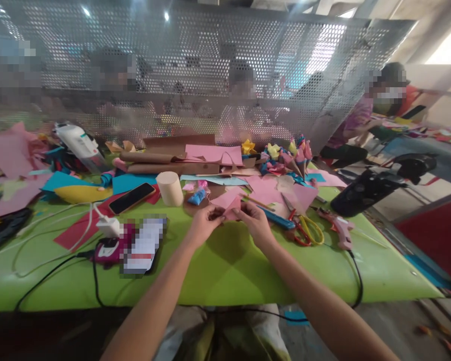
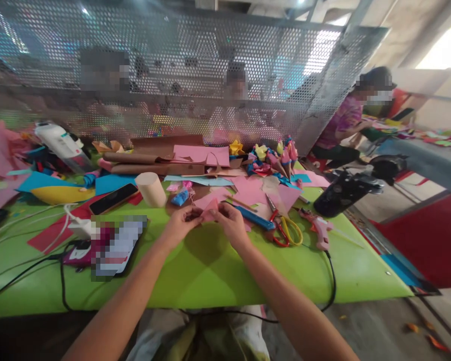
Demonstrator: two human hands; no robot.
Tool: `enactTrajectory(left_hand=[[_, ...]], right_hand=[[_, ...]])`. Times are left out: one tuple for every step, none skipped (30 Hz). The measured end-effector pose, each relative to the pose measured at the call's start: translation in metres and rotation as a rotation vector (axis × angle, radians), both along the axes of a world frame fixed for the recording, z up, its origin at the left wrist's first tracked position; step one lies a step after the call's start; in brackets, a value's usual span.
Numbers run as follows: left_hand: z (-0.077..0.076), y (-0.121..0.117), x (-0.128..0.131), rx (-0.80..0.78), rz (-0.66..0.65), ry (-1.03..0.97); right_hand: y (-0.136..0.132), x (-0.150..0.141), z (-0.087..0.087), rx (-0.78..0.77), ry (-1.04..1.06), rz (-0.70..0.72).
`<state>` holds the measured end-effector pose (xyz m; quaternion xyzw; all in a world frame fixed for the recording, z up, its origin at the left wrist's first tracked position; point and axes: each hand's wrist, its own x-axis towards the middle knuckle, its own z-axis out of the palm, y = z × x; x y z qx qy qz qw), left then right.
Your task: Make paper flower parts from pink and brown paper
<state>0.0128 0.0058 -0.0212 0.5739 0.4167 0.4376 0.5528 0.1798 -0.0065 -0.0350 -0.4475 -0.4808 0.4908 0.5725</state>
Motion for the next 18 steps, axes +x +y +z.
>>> enactTrajectory(left_hand=[[-0.0004,0.0003,-0.0001,-0.009,-0.002,-0.001],[-0.0010,0.0007,-0.0001,-0.019,-0.006,-0.002],[-0.0016,0.0012,0.0000,-0.028,-0.011,-0.005],[-0.0023,0.0018,0.0001,-0.036,-0.015,-0.008],[-0.0030,0.0026,0.0001,-0.043,-0.016,-0.014],[-0.0037,0.0035,-0.0001,-0.046,-0.013,-0.020],[-0.0043,0.0044,-0.0005,-0.046,-0.008,-0.024],[-0.0048,0.0053,-0.0011,-0.042,0.003,-0.026],[-0.0052,0.0061,-0.0019,-0.036,0.014,-0.023],[-0.0054,0.0069,-0.0028,-0.029,0.025,-0.018],[-0.0056,0.0075,-0.0036,-0.023,0.034,-0.011],[-0.0056,0.0079,-0.0043,-0.017,0.041,-0.002],[-0.0054,0.0081,-0.0047,-0.012,0.046,0.009],[-0.0052,0.0082,-0.0048,-0.009,0.050,0.019],[-0.0049,0.0081,-0.0046,-0.006,0.051,0.030],[-0.0045,0.0079,-0.0043,-0.004,0.053,0.042],[-0.0041,0.0077,-0.0042,-0.001,0.055,0.053],[-0.0035,0.0075,-0.0043,0.002,0.055,0.065]], right_hand=[[-0.0001,0.0001,-0.0002,0.001,-0.013,-0.005],[-0.0001,0.0001,-0.0005,0.001,-0.023,-0.013],[0.0001,0.0000,-0.0008,0.000,-0.029,-0.022],[0.0004,-0.0002,-0.0010,0.000,-0.028,-0.027],[0.0007,-0.0004,-0.0010,0.003,-0.021,-0.031],[0.0011,-0.0006,-0.0010,0.009,-0.011,-0.035],[0.0014,-0.0007,-0.0008,0.017,-0.002,-0.042],[0.0017,-0.0006,-0.0005,0.028,0.002,-0.055],[0.0020,-0.0004,-0.0002,0.039,-0.002,-0.071],[0.0021,0.0000,0.0002,0.050,-0.015,-0.086],[0.0022,0.0005,0.0006,0.058,-0.033,-0.100],[0.0023,0.0009,0.0010,0.066,-0.056,-0.113],[0.0022,0.0014,0.0012,0.072,-0.082,-0.127],[0.0021,0.0018,0.0013,0.079,-0.106,-0.142],[0.0020,0.0022,0.0012,0.085,-0.129,-0.161],[0.0019,0.0025,0.0010,0.092,-0.150,-0.183],[0.0020,0.0027,0.0006,0.099,-0.170,-0.200],[0.0021,0.0030,0.0002,0.105,-0.183,-0.215]])
